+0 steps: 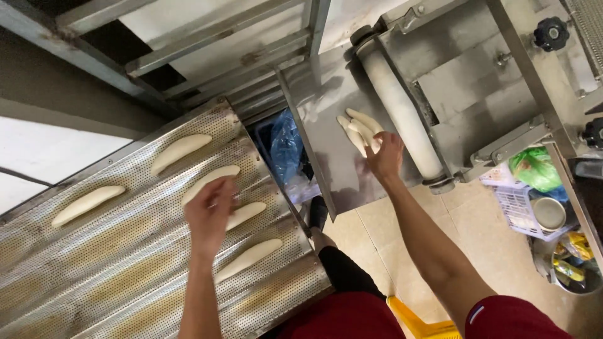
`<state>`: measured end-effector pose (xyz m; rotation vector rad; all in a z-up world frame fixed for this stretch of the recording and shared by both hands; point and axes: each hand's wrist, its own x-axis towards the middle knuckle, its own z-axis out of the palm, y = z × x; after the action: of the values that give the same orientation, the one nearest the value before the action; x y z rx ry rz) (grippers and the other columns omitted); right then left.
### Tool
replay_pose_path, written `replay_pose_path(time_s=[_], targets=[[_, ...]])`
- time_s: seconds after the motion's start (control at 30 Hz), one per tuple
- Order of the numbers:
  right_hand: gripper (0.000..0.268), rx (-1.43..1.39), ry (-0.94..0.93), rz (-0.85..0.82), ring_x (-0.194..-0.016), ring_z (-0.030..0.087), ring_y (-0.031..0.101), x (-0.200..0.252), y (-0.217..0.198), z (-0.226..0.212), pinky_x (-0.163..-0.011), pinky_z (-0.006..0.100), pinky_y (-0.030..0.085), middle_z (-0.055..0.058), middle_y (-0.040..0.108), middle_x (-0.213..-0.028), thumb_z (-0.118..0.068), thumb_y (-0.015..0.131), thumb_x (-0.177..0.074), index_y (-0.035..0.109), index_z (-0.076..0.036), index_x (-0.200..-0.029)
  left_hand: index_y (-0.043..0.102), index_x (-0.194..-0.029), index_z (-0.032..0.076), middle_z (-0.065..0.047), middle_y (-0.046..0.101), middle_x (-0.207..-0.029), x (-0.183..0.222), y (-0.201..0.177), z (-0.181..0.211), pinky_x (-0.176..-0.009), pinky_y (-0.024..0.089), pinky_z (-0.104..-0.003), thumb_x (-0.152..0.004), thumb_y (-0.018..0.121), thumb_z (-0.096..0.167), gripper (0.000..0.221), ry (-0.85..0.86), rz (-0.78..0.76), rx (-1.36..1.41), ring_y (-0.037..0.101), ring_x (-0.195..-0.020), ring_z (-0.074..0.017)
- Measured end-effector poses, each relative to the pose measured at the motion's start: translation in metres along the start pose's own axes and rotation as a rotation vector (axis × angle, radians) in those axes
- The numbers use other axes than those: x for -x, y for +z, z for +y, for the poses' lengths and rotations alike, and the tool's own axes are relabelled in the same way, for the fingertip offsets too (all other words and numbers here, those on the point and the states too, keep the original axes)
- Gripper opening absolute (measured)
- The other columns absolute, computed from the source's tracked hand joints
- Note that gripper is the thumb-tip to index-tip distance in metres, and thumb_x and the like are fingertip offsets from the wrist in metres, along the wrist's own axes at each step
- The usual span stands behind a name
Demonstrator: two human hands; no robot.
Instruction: The person is shaping dough balls into baguettes using a machine and arranging them on trays in a bakery.
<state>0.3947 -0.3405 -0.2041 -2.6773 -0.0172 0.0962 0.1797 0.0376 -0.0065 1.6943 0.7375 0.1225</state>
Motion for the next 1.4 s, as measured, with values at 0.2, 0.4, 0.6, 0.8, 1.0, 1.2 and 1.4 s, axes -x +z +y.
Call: replay_pose_path(time_s=[0.2, 0.4, 0.6, 0.8, 1.0, 1.2, 1.4], targets=[[0.053, -0.270, -0.095, -0.054, -0.094, 0.025, 0.072, -0.018, -0.038, -0.017, -0.080, 0.039, 0.058, 0.014, 0.073, -0.113, -0.021, 0.081, -0.086, 0.066, -0.005, -0.134, 0.072, -0.125, 0.006, -0.006, 0.077, -0.097, -0.017, 0.082, -0.001, -0.056, 0.056, -0.025, -0.099, 0.066, 0.029, 0.035, 0.033, -0.218, 0.117, 0.073, -0.074, -0.0113], [0.045, -0.855, -0.178, -0.581, -0.100, 0.015, 0.066, 0.058, -0.134, -0.169, -0.080, 0.030, 0.054, 0.012, 0.070, -0.120, -0.015, 0.077, -0.093, 0.071, -0.008, -0.138, 0.051, -0.142, 0.011, -0.009, 0.068, -0.110, -0.011, 0.077, -0.003, -0.069, 0.063, -0.030, -0.092, 0.074, 0.031, 0.059, -0.160, -0.329, 0.548, 0.073, -0.083, -0.0167], [0.051, -0.569, -0.499, -0.969, -0.086, 0.016, 0.067, 0.148, -0.094, -0.338, -0.070, 0.033, 0.057, 0.006, 0.070, -0.117, -0.024, 0.074, -0.092, 0.065, -0.014, -0.141, 0.062, -0.127, -0.001, -0.017, 0.072, -0.103, 0.012, -0.085, -0.055, -0.079, 0.065, -0.031, -0.086, 0.081, 0.030, 0.055, -0.235, -0.212, 0.826, 0.076, -0.090, -0.0226], [0.040, -0.260, -1.069, -0.724, -0.070, 0.018, 0.069, 0.213, 0.020, -0.453, -0.064, 0.034, 0.055, 0.007, 0.079, -0.101, -0.032, 0.077, -0.092, 0.072, -0.018, -0.130, 0.069, -0.115, -0.008, -0.020, 0.076, -0.103, 0.016, -0.248, -0.113, -0.080, 0.065, -0.027, -0.085, 0.082, 0.027, 0.047, -0.273, 0.061, 0.485, 0.080, -0.089, -0.0226], [0.034, -0.249, -1.180, -0.517, -0.085, 0.026, 0.072, 0.215, 0.075, -0.467, -0.076, 0.040, 0.058, 0.011, 0.076, -0.111, -0.026, 0.077, -0.090, 0.075, -0.015, -0.122, 0.078, -0.098, 0.001, -0.011, 0.074, -0.074, 0.000, -0.298, -0.138, -0.060, 0.057, -0.032, -0.088, 0.080, 0.039, 0.040, -0.276, 0.271, -0.154, 0.074, -0.065, -0.0202], [0.027, -0.414, -0.763, -0.328, -0.099, 0.025, 0.073, 0.128, -0.007, -0.337, -0.083, 0.037, 0.059, 0.012, 0.076, -0.117, -0.014, 0.072, -0.098, 0.073, -0.010, -0.125, 0.081, -0.100, 0.003, -0.010, 0.075, -0.081, 0.010, -0.292, -0.143, -0.069, 0.054, -0.036, -0.087, 0.088, 0.047, 0.047, -0.111, 0.449, -0.536, 0.069, -0.067, -0.0196], [0.032, -0.173, -0.205, 0.162, -0.114, 0.035, 0.065, -0.026, 0.036, -0.012, -0.098, 0.047, 0.051, 0.022, 0.070, -0.125, -0.028, 0.066, -0.108, 0.069, -0.003, -0.128, 0.076, -0.115, -0.002, -0.016, 0.077, -0.100, 0.028, -0.213, -0.102, -0.076, 0.057, -0.039, -0.103, 0.082, 0.034, 0.039, 0.059, 0.511, -0.635, 0.073, -0.078, -0.0223]])
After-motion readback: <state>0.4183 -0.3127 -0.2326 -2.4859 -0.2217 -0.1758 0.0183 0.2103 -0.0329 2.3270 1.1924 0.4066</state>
